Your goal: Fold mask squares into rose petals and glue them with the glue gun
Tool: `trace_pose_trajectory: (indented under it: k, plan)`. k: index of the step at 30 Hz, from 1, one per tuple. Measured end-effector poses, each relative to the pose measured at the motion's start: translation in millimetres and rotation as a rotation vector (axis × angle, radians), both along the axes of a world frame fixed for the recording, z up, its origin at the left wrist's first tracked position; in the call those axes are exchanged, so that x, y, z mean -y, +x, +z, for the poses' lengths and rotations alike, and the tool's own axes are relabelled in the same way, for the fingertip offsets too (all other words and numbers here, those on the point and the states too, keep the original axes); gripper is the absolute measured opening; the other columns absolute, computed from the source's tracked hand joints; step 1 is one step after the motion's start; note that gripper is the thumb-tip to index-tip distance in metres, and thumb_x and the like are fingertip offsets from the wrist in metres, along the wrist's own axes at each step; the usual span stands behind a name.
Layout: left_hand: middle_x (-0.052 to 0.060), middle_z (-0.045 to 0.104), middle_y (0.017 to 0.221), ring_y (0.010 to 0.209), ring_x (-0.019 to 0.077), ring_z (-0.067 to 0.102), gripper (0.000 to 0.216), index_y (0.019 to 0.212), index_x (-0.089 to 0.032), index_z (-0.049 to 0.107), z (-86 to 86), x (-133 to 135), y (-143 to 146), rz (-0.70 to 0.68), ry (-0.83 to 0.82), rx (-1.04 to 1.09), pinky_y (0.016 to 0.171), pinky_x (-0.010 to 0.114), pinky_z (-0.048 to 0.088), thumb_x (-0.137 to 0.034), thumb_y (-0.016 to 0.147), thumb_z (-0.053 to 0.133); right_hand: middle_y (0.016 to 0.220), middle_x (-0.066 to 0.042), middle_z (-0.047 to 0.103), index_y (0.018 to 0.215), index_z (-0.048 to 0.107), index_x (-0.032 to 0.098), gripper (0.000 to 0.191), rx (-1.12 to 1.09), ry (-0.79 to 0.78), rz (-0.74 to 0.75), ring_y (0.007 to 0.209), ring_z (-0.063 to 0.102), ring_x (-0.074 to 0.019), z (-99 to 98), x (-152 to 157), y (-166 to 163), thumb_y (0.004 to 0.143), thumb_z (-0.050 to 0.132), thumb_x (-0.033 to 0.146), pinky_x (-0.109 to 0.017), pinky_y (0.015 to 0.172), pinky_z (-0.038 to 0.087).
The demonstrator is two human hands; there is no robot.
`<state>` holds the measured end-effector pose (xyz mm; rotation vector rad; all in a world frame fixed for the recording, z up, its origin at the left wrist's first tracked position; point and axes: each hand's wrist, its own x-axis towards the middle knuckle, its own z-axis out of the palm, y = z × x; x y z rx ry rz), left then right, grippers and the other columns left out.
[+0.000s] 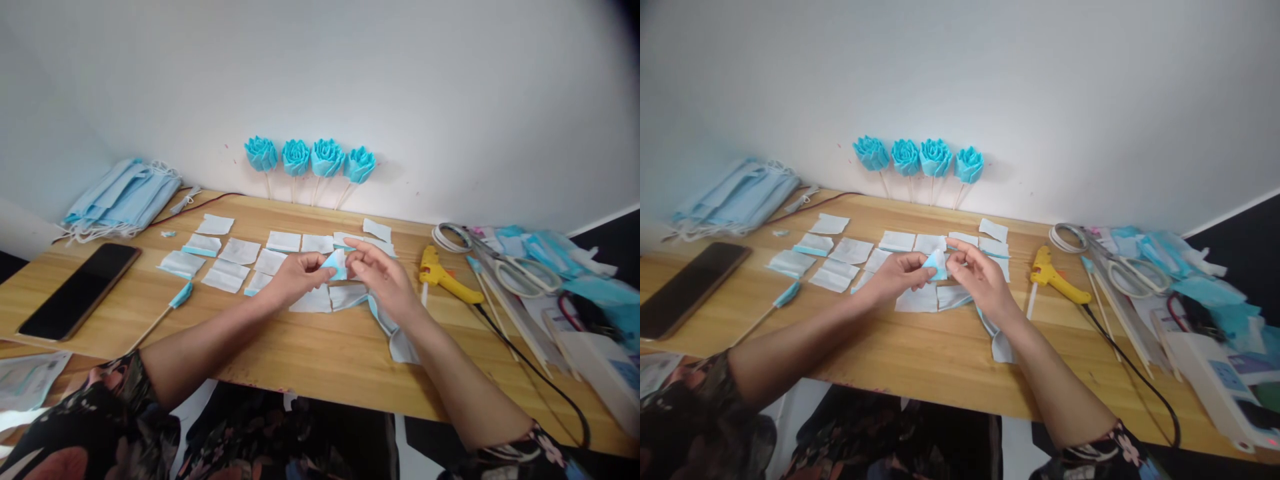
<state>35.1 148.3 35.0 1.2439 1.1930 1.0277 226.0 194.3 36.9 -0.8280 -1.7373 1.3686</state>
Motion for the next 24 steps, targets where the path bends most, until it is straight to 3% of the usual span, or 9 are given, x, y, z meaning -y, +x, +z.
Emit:
trace_pose_trajectory:
  k: [4,10,24]
  plan:
    - [-0.004,0.051,0.057,0.054,0.0070,0.042,0.024,0.064,-0.017,0.054,0.9,0.5,1.3,-0.052,-0.005,0.026,0.054,0.022,0.032,-0.031,0.079,0.065,0.091,-0.002,0.069,0.108,0.074,0.026,0.029,0.047,0.000,-0.093,0.080,0.062,-0.0149,4.0,-3.6,5.1,0.092,0.060,0.047,-0.031,0.079,0.051]
    - [-0.004,0.053,0.058,0.053,0.0066,0.042,0.022,0.064,-0.016,0.055,2.3,1.9,2.5,-0.088,-0.035,0.025,0.054,0.023,0.031,-0.029,0.078,0.067,0.085,-0.002,0.071,0.089,0.075,0.022,0.026,0.055,0.042,-0.100,0.075,0.061,-0.0149,5.1,-3.1,2.4,0.086,0.068,0.048,-0.029,0.072,0.050]
    - [-0.003,0.058,0.061,0.055,0.0071,0.048,0.021,0.069,-0.016,0.058,4.4,3.3,2.3,-0.122,-0.083,-0.002,0.054,0.022,0.036,-0.032,0.076,0.070,0.074,0.000,0.064,0.082,0.070,0.019,0.020,0.120,0.086,-0.138,0.065,0.053,-0.0126,-2.2,-6.2,4.0,0.085,0.068,0.039,-0.028,0.062,0.043]
